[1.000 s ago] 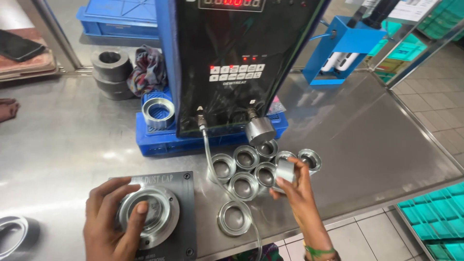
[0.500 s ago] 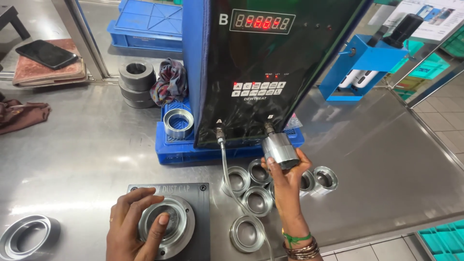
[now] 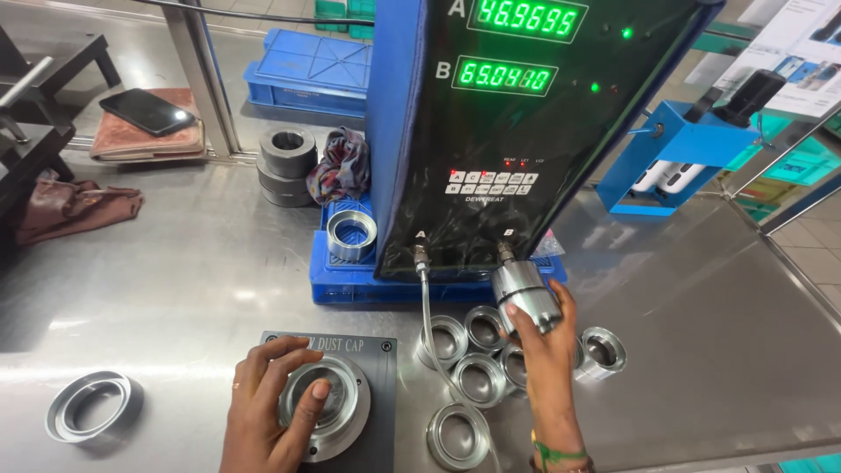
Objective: Inspecting and testing metal dust caps using assembly machinery and measurement gauges.
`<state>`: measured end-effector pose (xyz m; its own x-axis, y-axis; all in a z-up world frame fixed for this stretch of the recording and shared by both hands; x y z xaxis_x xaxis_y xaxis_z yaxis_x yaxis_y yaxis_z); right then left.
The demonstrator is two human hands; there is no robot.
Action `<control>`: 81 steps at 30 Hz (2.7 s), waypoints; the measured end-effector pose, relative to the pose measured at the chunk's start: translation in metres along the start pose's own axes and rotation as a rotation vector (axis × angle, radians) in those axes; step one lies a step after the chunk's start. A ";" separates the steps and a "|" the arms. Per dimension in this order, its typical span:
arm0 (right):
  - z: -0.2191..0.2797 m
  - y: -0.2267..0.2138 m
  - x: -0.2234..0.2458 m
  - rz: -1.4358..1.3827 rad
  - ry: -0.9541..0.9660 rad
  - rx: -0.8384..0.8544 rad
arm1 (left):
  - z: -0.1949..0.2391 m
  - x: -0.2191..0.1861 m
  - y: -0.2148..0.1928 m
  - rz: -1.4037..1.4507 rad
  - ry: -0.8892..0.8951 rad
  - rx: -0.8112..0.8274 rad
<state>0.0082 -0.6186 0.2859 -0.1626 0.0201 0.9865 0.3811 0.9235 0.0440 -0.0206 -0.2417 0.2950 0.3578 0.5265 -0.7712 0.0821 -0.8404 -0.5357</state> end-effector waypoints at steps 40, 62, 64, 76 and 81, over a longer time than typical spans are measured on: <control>0.043 -0.069 -0.090 1.430 0.017 0.596 | 0.017 0.070 -0.066 -0.458 -0.177 -0.324; 0.007 -0.008 -0.022 0.129 -0.208 0.129 | -0.011 -0.005 0.009 0.046 -0.102 0.071; -0.001 -0.003 -0.025 0.054 -0.199 0.068 | -0.009 -0.002 0.008 0.050 -0.114 0.076; -0.015 0.008 -0.023 -0.410 0.157 0.034 | -0.011 -0.002 0.013 0.036 -0.100 0.102; 0.006 0.033 0.056 1.050 -0.689 -0.107 | -0.010 -0.003 0.008 0.061 -0.116 0.080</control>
<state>0.0062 -0.5848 0.3421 -0.1651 0.9491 0.2684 0.6803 0.3066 -0.6657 -0.0114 -0.2518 0.2964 0.2498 0.4900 -0.8352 -0.0128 -0.8608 -0.5088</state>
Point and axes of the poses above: each hand's wrist, its own z-axis away from the middle knuckle, its own y-axis out of the palm, x = y × z, the point moved 8 cm from there along -z, towards the middle knuckle, and after that the axes turned 10 degrees about x, right-handed, at the moved point
